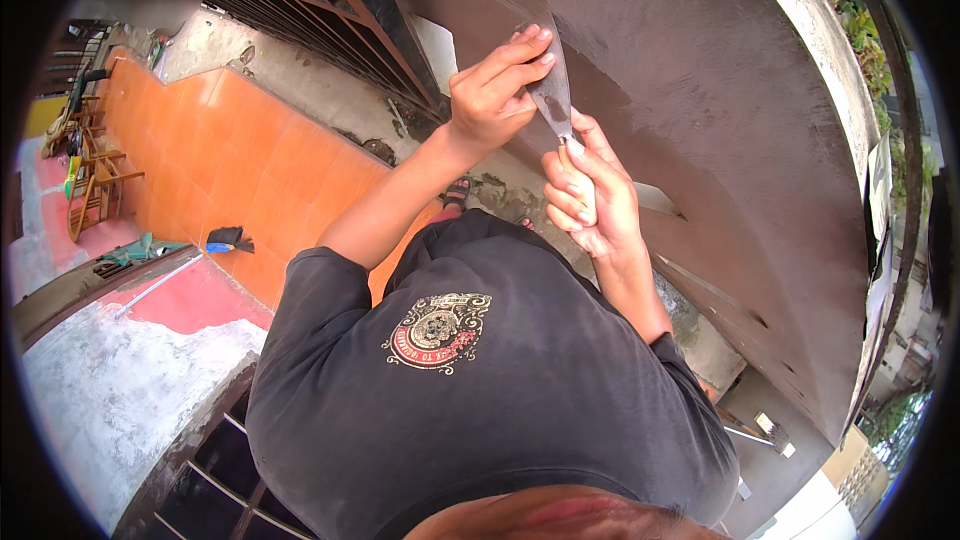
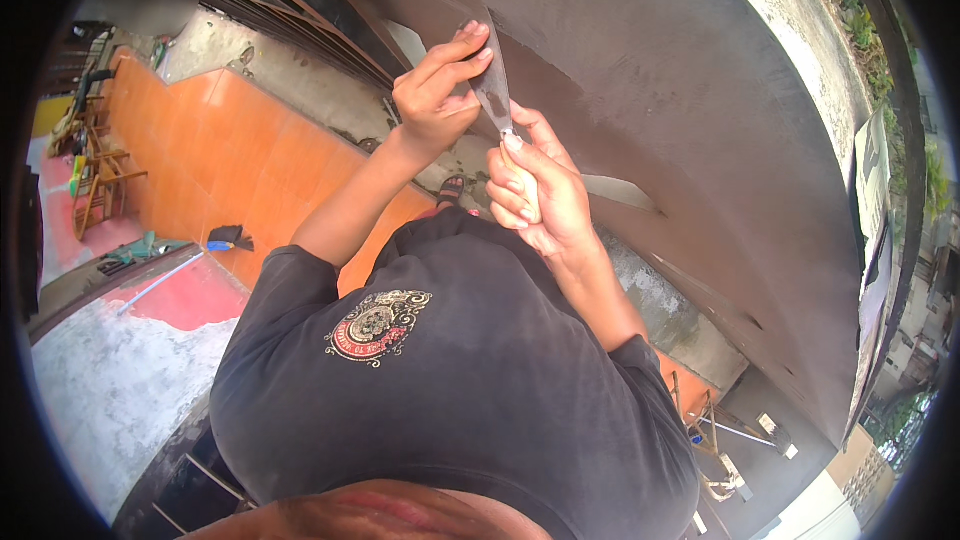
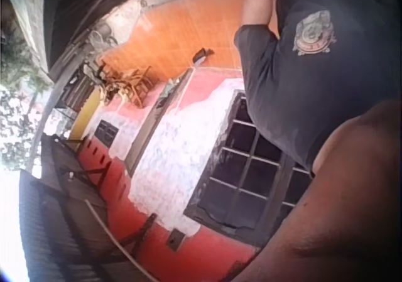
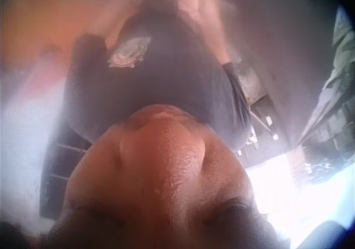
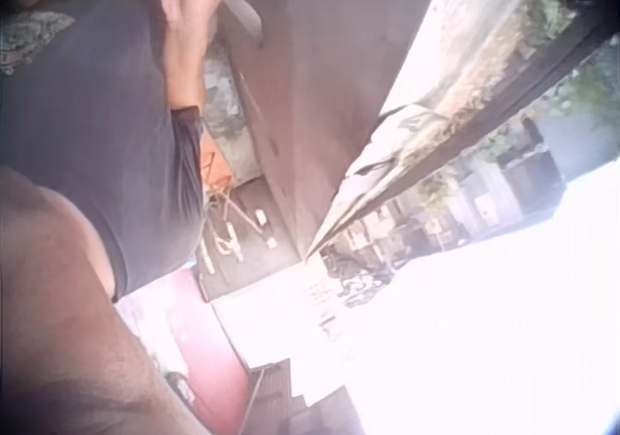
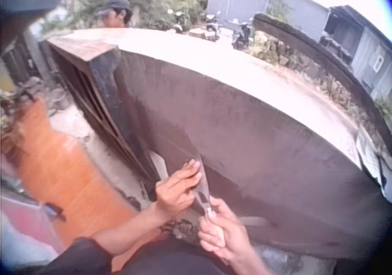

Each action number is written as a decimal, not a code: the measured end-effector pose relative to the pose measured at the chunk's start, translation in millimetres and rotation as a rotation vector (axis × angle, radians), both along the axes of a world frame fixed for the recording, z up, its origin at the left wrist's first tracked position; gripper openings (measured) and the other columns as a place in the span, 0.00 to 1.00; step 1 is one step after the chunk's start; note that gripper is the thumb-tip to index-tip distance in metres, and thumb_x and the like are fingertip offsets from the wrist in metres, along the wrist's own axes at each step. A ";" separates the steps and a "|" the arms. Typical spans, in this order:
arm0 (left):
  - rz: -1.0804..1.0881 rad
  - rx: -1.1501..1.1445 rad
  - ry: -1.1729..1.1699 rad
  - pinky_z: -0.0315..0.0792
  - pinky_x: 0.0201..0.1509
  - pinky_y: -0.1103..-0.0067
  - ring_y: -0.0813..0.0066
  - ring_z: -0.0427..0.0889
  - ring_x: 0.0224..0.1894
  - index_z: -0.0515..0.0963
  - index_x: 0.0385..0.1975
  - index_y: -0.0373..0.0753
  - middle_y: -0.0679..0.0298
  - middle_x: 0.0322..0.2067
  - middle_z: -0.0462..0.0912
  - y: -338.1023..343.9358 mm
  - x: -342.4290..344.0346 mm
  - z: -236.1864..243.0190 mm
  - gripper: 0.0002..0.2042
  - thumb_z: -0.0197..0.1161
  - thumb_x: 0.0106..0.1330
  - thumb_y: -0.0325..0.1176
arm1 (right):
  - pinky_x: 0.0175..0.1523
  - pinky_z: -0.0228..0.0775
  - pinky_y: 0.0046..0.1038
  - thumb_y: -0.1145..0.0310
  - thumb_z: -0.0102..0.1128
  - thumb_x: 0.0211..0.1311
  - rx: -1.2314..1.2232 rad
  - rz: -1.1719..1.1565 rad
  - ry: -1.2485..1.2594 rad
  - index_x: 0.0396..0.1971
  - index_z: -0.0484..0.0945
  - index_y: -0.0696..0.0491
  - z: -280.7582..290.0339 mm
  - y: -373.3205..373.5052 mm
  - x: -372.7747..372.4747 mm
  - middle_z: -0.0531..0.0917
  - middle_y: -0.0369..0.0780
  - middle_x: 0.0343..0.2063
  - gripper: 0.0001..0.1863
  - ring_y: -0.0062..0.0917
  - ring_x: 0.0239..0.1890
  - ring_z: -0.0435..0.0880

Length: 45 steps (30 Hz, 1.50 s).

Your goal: The person uses a trowel to apply and smooth plaster onto a wall surface. They repeatedly scoop material from a hawk and spread it evenly across the wall, working in sections.

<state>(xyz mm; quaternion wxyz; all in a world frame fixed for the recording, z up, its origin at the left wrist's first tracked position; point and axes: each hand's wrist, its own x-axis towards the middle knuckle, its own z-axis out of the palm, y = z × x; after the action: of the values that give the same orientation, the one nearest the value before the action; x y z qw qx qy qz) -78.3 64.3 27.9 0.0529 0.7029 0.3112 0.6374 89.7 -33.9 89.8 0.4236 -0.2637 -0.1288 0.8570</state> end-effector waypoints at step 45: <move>0.030 0.014 -0.069 0.82 0.64 0.67 0.58 0.88 0.54 0.87 0.36 0.31 0.54 0.47 0.89 13.7 -6.7 11.0 0.17 0.63 0.47 0.09 | 0.16 0.53 0.18 0.67 0.49 0.80 0.079 -0.096 -0.045 0.65 0.66 0.40 1.2 2.0 -25.0 0.68 0.34 0.21 0.18 0.13 0.12 0.60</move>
<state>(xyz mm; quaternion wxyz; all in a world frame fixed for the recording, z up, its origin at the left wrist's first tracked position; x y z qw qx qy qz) -85.0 78.0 38.9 0.0490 0.6762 0.3153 0.6641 64.7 -31.9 91.0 0.4714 -0.2719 -0.1589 0.8238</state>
